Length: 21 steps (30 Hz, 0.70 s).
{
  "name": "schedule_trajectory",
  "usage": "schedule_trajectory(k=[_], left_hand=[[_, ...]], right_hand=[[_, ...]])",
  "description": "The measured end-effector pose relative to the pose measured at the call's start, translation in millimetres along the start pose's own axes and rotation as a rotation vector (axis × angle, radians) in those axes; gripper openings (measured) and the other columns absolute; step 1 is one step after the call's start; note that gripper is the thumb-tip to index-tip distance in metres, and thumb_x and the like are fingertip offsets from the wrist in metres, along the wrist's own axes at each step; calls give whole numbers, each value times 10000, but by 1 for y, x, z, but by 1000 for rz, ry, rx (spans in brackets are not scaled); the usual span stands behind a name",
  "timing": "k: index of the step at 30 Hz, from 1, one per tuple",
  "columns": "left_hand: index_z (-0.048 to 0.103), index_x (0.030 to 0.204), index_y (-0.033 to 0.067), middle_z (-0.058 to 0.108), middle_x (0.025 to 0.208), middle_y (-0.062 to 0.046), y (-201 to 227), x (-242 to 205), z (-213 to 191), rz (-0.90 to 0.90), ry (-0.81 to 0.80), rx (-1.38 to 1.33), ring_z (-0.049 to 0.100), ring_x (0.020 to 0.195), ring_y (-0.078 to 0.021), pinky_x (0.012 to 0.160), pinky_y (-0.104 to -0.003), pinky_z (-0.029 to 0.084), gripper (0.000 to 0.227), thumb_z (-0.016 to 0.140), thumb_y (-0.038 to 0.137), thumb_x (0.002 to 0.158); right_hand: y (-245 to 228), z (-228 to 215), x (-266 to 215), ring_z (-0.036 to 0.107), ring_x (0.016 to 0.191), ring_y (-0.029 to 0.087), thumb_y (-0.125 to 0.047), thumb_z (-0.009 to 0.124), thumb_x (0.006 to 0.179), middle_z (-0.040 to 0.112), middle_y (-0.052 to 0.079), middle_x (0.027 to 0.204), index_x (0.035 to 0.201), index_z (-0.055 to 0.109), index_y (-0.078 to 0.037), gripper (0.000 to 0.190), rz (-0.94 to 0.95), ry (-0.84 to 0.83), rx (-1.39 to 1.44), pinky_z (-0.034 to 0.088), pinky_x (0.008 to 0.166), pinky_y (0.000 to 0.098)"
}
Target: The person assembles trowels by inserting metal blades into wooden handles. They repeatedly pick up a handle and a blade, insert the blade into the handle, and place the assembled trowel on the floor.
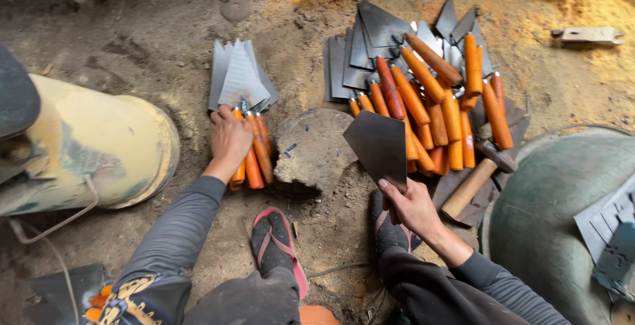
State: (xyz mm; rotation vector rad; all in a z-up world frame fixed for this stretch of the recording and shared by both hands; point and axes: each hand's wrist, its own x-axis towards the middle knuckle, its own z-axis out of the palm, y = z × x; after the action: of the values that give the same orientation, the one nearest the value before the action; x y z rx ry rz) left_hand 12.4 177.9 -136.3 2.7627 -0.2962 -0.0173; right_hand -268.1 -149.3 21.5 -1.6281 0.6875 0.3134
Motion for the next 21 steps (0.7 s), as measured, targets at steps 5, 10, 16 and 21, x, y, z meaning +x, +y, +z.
schedule_trajectory(k=[5, 10, 16, 21], left_hand=[[454, 1230, -110, 510, 1200, -352, 3, 0, -15, 23, -65, 35, 543, 1083, -513, 929, -557, 461, 537, 690, 272, 936], [555, 1133, -90, 532, 1133, -304, 43, 29, -39, 187, 81, 110, 519, 1102, -487, 911, -582, 426, 481, 727, 303, 916], [672, 935, -73, 686, 1002, -298, 214, 99, 13, 402, -216, -251, 646, 976, -466, 885, -560, 500, 465, 581, 377, 1004], [752, 1017, -17, 698, 1100, -281, 308, 120, 96, 62, -505, -336, 645, 1095, -440, 996, -483, 486, 646, 593, 601, 920]], right_hand=[[2, -9, -7, 535, 392, 116, -336, 611, 987, 620, 39, 590, 843, 611, -18, 349, 2, 39, 59, 399, 363, 292], [0, -22, -13, 559, 392, 124, -368, 597, 1021, 618, 62, 582, 784, 621, 5, 442, -84, 102, 81, 426, 367, 281], [-5, -42, -11, 535, 398, 136, -360, 557, 1021, 630, 84, 654, 919, 615, -26, 354, -137, 248, 383, 405, 358, 271], [-7, -49, -6, 545, 397, 157, -353, 558, 1026, 640, 98, 669, 940, 604, -8, 358, -134, 312, 455, 411, 348, 288]])
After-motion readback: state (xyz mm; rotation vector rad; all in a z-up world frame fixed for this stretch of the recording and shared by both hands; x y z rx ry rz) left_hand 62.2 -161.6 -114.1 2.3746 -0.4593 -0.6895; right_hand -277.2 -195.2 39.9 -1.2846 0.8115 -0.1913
